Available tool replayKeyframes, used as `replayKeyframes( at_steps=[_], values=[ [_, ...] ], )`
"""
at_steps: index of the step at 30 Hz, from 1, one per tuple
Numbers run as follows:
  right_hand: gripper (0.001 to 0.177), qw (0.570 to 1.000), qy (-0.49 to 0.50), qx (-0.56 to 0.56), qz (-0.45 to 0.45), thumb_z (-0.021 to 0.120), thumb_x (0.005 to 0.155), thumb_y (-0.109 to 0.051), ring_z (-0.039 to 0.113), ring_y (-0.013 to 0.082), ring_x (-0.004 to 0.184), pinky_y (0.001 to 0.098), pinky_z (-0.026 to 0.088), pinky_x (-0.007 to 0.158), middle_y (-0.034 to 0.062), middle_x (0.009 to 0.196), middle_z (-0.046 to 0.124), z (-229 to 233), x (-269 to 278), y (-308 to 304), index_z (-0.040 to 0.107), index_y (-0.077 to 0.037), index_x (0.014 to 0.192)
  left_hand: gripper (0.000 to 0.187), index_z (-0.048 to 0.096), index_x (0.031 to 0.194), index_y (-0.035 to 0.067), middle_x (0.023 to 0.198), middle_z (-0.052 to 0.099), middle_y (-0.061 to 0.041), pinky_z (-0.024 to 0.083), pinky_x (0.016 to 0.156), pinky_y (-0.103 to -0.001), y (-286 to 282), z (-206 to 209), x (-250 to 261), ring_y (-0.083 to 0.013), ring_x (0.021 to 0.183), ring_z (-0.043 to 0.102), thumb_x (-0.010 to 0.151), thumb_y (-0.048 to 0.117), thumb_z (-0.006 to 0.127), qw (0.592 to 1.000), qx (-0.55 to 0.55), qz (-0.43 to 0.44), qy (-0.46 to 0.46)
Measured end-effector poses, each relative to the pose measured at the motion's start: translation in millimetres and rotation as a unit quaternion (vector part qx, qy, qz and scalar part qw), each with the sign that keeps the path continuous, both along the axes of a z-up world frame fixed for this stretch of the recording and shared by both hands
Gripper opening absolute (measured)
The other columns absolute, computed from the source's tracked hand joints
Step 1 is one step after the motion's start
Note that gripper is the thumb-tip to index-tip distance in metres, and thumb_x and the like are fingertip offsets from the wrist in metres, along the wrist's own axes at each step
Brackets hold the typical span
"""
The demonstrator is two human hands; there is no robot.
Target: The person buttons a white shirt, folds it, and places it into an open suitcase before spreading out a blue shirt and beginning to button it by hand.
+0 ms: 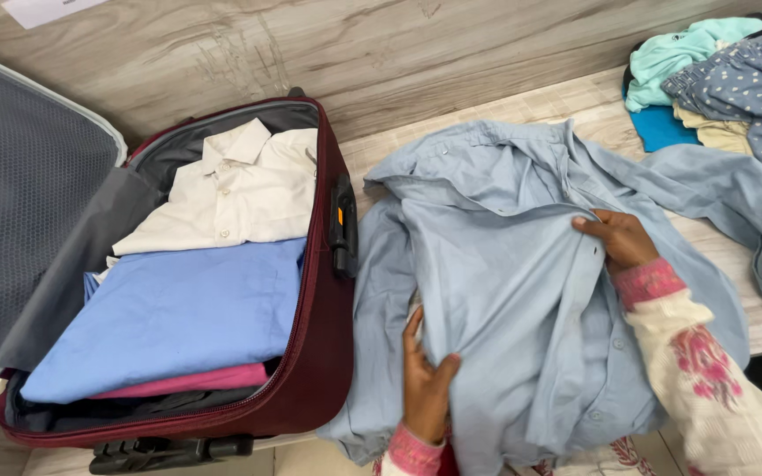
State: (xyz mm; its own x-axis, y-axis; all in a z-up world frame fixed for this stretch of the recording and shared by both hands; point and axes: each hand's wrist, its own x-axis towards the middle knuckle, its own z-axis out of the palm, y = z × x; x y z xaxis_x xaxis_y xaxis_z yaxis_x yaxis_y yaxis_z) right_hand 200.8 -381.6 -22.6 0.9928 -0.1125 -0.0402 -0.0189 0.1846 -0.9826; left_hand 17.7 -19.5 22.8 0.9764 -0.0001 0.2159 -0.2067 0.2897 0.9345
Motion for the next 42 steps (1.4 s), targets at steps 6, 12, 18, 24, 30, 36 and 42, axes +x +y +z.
replayKeyframes(
  at_steps=[6, 12, 18, 24, 30, 36, 42],
  values=[
    [0.034, 0.921, 0.170, -0.255, 0.240, 0.074, 0.087, -0.027, 0.062, 0.0209, 0.040, 0.0311, 0.041, 0.037, 0.0153, 0.063, 0.073, 43, -79, -9, 0.079, 0.006, 0.088, 0.052, 0.064, 0.139, 0.011, 0.112, 0.073, -0.017, 0.058, 0.078, -0.038, 80, 10, -37, -0.0303, 0.085, 0.073, 0.087, 0.004, 0.064, 0.871, 0.477, 0.078, 0.090],
    [0.040, 0.820, 0.096, -0.497, 0.266, 0.073, 0.085, -0.046, 0.076, 0.0139, 0.063, 0.0284, 0.060, 0.061, -0.0007, 0.073, 0.080, 104, -88, 36, 0.083, -0.012, 0.102, 0.036, 0.067, 0.122, 0.013, 0.104, 0.068, -0.013, 0.058, 0.062, -0.043, 59, 66, -24, -0.0307, 0.077, 0.072, 0.097, 0.038, 0.061, 0.671, 0.728, 0.099, 0.096],
    [0.033, 0.865, -0.137, -0.458, -0.151, 0.071, 0.099, -0.039, 0.074, 0.0209, 0.077, 0.0345, 0.056, 0.071, 0.0098, 0.086, 0.076, 85, 16, 73, 0.078, -0.007, 0.103, 0.025, 0.073, 0.110, 0.000, 0.089, 0.072, -0.016, 0.056, 0.067, -0.041, 15, 55, 114, -0.0298, 0.074, 0.071, 0.097, 0.019, 0.063, 0.882, 0.437, 0.106, -0.140],
    [0.039, 0.837, -0.162, -0.448, -0.269, 0.079, 0.092, -0.042, 0.068, 0.0263, 0.076, 0.0405, 0.053, 0.072, 0.0120, 0.094, 0.069, 14, 66, 43, 0.077, -0.007, 0.110, 0.068, 0.054, 0.139, 0.004, 0.140, 0.044, -0.024, 0.037, 0.107, -0.052, -25, -16, 191, -0.0437, 0.125, 0.044, 0.084, 0.034, 0.081, 0.778, 0.607, 0.134, -0.093],
    [0.038, 0.830, -0.118, -0.498, -0.223, 0.080, 0.089, -0.045, 0.068, 0.0285, 0.083, 0.0419, 0.054, 0.076, 0.0124, 0.101, 0.067, 8, 84, 25, 0.079, -0.011, 0.105, 0.094, 0.043, 0.149, 0.042, 0.164, 0.015, -0.018, 0.030, 0.109, -0.063, -26, 27, 252, -0.0470, 0.138, 0.025, 0.068, 0.053, 0.090, 0.726, 0.676, 0.055, 0.109],
    [0.040, 0.820, -0.102, -0.514, -0.229, 0.082, 0.084, -0.048, 0.068, 0.0295, 0.089, 0.0441, 0.053, 0.074, 0.0103, 0.101, 0.068, 8, 91, 24, 0.079, -0.012, 0.101, 0.045, 0.064, 0.131, 0.026, 0.151, 0.044, -0.016, 0.046, 0.107, -0.057, -22, -12, 358, -0.0466, 0.133, 0.047, 0.090, 0.038, 0.077, 0.761, 0.580, 0.162, 0.241],
    [0.064, 0.825, -0.031, -0.510, -0.240, 0.079, 0.084, -0.060, 0.069, 0.0309, 0.090, 0.0461, 0.053, 0.077, 0.0114, 0.100, 0.070, 18, 100, 22, 0.069, -0.008, 0.120, 0.065, 0.050, 0.133, 0.003, 0.127, 0.060, -0.023, 0.046, 0.100, -0.051, -50, -48, 336, -0.0429, 0.116, 0.060, 0.084, 0.037, 0.077, 0.863, 0.323, 0.374, 0.099]
  ],
)
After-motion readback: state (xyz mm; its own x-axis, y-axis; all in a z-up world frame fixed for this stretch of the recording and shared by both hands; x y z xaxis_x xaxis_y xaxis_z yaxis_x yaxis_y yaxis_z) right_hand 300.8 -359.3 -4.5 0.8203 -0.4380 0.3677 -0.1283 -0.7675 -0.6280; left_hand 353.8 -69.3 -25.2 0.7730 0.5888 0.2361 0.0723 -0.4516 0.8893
